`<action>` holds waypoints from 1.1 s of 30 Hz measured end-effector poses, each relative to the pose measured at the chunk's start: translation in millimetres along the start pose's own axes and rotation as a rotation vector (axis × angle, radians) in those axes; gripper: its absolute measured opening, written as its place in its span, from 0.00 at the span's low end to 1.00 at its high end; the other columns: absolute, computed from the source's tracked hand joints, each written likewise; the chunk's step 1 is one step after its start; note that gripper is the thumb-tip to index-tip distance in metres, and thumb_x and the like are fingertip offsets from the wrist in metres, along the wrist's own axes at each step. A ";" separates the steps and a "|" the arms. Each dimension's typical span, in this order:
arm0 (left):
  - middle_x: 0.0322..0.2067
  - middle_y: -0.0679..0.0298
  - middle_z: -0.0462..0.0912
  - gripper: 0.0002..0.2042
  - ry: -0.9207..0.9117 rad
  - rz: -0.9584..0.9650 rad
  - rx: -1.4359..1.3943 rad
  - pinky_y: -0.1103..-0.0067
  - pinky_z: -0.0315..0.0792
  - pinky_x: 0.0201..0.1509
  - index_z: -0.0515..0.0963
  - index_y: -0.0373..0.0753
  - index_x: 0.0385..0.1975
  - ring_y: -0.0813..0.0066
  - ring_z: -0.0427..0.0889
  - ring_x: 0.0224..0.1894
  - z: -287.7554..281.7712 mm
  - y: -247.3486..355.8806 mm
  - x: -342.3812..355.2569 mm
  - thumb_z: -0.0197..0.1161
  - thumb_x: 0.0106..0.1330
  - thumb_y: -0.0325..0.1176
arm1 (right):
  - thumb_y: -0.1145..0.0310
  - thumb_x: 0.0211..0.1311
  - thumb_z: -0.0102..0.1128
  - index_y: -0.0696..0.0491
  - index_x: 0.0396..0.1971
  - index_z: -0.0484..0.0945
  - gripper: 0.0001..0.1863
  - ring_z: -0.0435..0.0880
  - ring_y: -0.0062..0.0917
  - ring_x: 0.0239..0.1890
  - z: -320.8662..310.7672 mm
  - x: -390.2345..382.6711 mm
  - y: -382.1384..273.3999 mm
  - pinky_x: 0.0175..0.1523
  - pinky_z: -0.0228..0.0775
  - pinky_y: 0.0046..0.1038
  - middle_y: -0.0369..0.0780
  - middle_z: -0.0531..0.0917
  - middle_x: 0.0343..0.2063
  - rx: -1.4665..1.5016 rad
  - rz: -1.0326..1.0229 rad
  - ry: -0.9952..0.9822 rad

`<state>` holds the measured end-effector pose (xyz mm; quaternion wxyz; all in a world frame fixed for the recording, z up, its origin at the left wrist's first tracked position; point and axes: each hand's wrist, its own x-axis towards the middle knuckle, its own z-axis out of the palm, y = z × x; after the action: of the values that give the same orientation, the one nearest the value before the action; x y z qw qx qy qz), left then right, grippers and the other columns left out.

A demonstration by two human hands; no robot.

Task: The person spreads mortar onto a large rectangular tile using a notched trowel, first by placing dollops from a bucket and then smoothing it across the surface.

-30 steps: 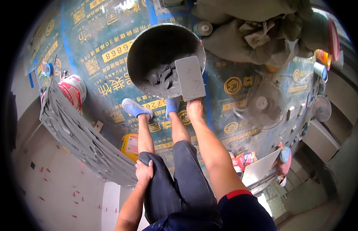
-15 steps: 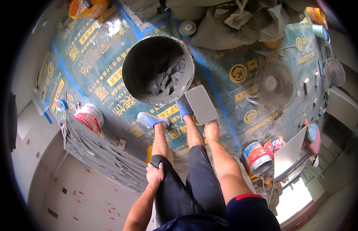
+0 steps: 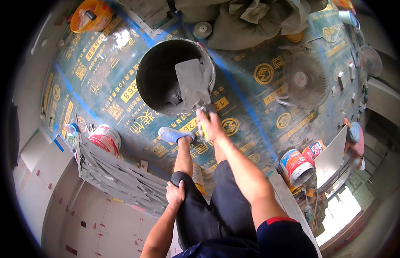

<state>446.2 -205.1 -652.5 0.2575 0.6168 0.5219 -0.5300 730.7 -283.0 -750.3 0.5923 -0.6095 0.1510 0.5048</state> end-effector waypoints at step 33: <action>0.49 0.37 0.72 0.35 0.006 -0.028 -0.088 0.62 0.71 0.56 0.61 0.25 0.55 0.42 0.76 0.50 -2.8 -14.2 5.6 0.53 0.64 0.55 | 0.51 0.72 0.41 0.58 0.27 0.67 0.24 0.75 0.24 0.11 -10.6 -129.3 -61.2 0.18 0.72 0.28 0.38 0.74 0.14 1.540 0.153 -0.657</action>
<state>433.7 -196.0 -653.5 0.2754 0.5991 0.5541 -0.5082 725.7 -330.3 -615.0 0.8208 0.1548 0.3143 0.4511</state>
